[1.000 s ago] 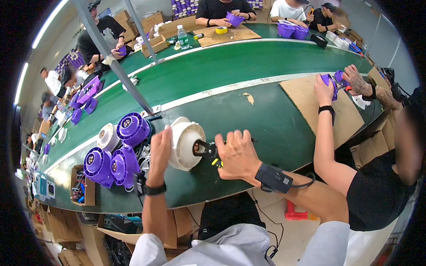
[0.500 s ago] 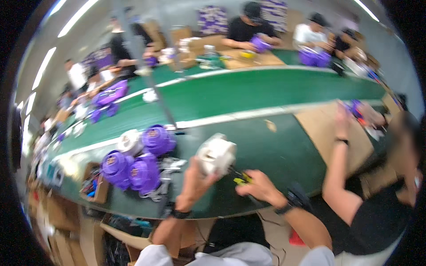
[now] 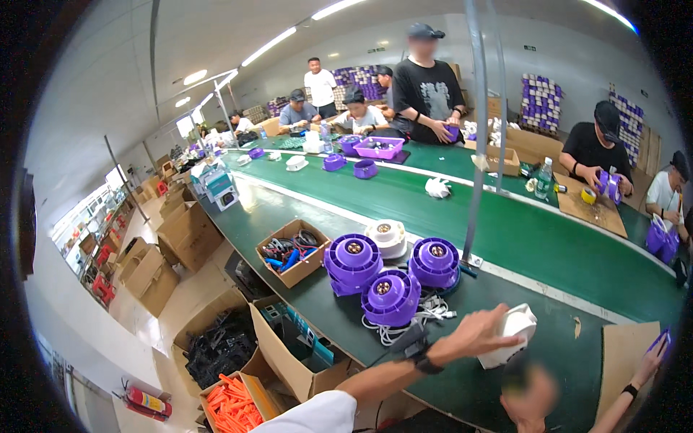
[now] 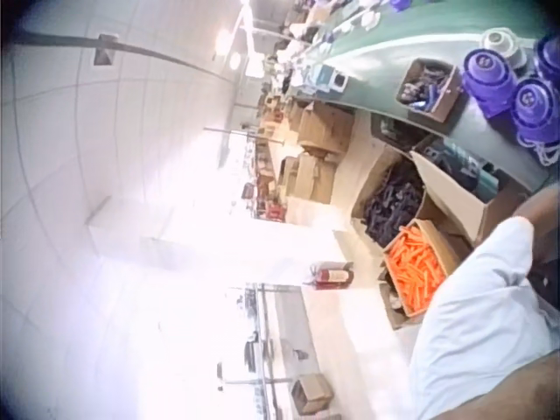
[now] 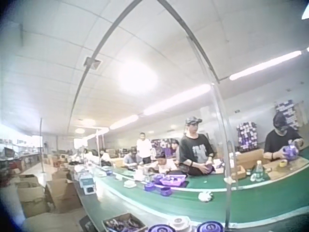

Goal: Assembling and stripping wires for a plastic electrical component on a manufacturing line.

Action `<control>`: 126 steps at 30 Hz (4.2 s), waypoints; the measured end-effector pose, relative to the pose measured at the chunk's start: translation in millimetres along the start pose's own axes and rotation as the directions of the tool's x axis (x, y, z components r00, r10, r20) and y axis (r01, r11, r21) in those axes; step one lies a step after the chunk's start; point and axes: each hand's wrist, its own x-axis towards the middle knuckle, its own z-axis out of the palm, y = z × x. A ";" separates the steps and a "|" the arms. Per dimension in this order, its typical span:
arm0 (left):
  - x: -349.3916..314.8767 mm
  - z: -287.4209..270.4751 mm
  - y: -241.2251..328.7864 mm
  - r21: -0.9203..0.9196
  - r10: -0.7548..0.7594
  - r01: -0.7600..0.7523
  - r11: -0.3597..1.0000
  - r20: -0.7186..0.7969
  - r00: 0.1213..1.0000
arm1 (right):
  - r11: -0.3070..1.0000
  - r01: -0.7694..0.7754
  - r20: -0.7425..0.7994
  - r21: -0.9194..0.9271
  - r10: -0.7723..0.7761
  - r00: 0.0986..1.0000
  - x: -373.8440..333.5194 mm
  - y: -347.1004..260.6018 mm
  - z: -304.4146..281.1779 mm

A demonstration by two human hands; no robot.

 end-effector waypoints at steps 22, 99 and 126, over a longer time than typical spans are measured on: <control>2.5 33.5 -7.6 -0.246 0.071 -0.053 0.968 0.065 0.995 | 0.941 -0.300 0.291 0.158 0.246 0.924 -12.9 -11.2 -29.7; 0.8 26.0 -20.6 -0.233 0.094 -0.114 0.966 -0.097 0.991 | 0.970 -0.242 0.327 0.023 0.221 0.919 2.9 -25.1 -55.1; -35.5 56.8 -23.4 -0.021 0.218 -0.237 0.971 -0.319 0.922 | 0.834 -0.471 0.636 0.287 0.201 0.745 8.7 -5.3 -44.2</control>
